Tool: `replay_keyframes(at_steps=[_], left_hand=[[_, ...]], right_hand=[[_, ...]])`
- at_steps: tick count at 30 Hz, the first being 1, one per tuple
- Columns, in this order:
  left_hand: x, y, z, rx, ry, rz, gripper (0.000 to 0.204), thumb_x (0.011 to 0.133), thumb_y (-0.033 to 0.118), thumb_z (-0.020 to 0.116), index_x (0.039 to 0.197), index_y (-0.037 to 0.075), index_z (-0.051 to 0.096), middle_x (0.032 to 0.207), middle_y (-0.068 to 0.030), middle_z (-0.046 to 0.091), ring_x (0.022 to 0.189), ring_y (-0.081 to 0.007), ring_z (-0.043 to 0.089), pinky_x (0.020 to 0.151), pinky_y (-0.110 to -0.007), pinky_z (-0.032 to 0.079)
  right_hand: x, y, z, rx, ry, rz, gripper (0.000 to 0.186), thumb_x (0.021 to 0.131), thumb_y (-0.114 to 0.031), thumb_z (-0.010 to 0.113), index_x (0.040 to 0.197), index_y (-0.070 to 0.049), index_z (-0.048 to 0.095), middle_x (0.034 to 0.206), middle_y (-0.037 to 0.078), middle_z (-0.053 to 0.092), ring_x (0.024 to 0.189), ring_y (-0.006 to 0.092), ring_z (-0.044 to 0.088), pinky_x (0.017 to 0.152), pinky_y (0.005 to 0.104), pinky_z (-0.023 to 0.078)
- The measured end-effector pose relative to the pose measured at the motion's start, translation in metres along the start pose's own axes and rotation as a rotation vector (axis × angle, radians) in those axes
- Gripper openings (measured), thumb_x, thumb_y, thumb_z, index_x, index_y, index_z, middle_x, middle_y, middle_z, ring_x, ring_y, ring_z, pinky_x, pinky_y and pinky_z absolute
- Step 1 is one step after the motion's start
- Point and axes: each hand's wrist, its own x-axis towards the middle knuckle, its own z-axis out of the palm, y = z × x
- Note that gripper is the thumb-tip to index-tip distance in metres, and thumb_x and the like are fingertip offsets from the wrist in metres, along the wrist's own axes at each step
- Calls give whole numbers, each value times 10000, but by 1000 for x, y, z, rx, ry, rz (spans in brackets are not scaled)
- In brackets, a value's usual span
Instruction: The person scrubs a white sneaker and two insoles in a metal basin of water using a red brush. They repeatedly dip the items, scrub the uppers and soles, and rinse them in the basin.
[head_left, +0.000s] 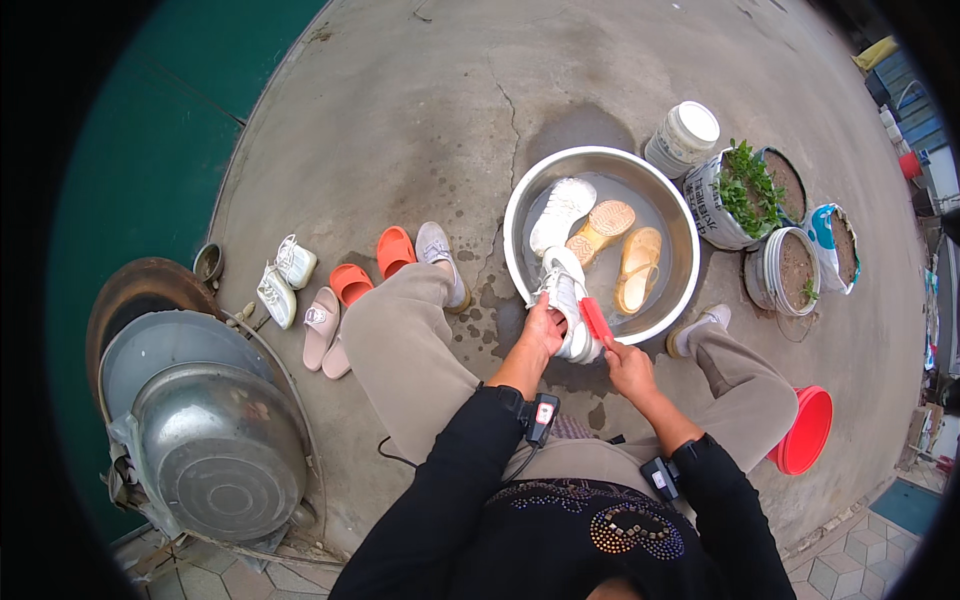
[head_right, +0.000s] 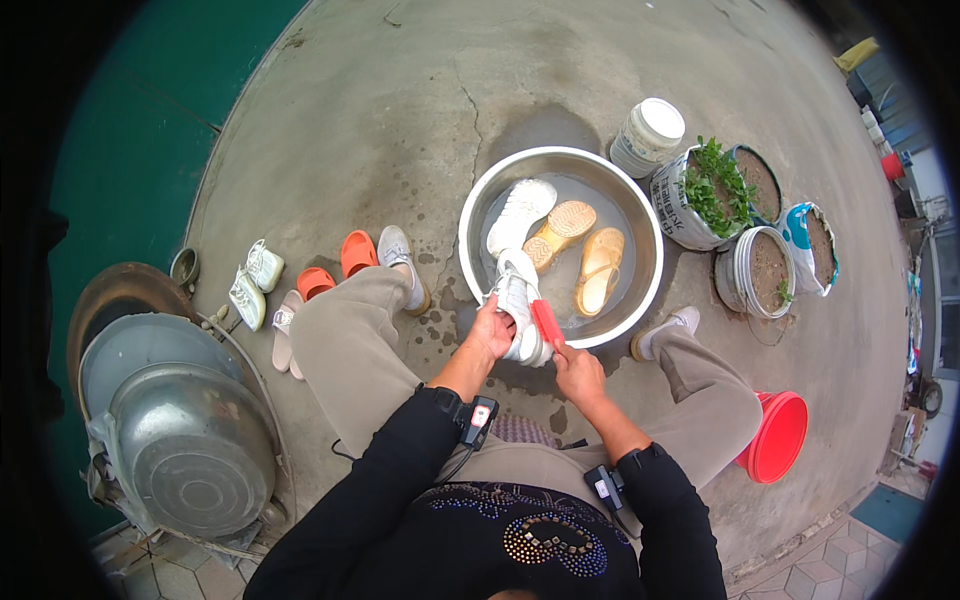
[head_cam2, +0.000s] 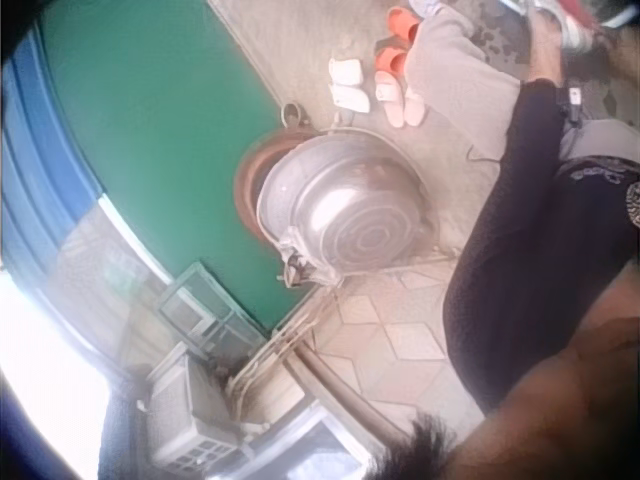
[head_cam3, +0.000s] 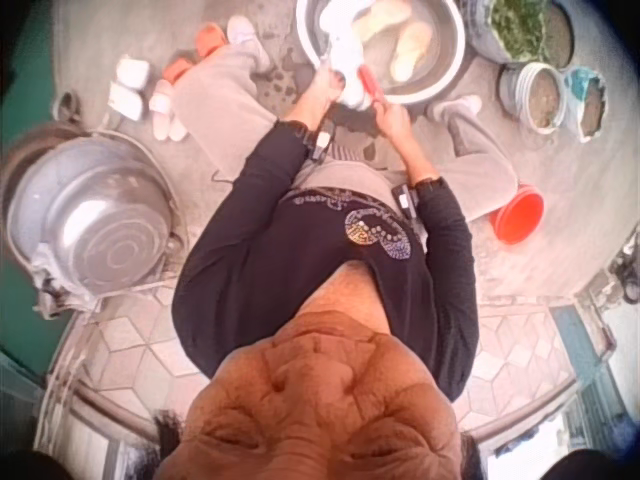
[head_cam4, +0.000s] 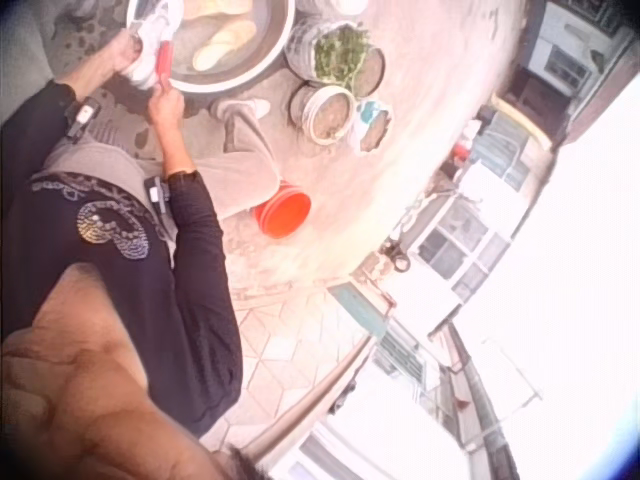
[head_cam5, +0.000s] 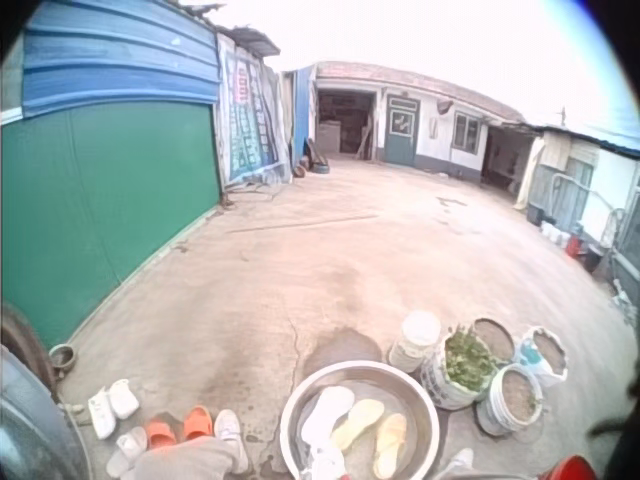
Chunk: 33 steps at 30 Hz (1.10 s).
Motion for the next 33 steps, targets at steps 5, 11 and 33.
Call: replay_keyframes(at_steps=[5, 11, 33], left_hand=[[10, -14, -18, 588, -78, 116, 514, 929, 356, 500, 1276, -19, 438, 1199, -159, 543, 1063, -272, 557, 893, -393, 463], [17, -2, -39, 703, 165, 390, 484, 926, 310, 515, 1204, -83, 465, 1079, -169, 589, 917, -252, 598, 794, -372, 480], [10, -17, -10, 517, 82, 199, 456, 968, 344, 410, 1227, -28, 462, 1187, -145, 556, 1034, -281, 576, 903, -439, 458]], right_hand=[[14, -16, 8, 22, -15, 10, 300, 846, -241, 554, 1125, -172, 641, 895, 202, 647, 845, 371, 622, 768, 449, 484], [-15, -50, -11, -59, -141, -27, 282, 857, -263, 537, 1105, -178, 638, 882, 181, 647, 830, 359, 625, 746, 457, 494], [-8, -44, -22, 34, -107, 142, 236, 805, -184, 566, 979, -66, 673, 927, 192, 658, 901, 335, 635, 771, 444, 502]])
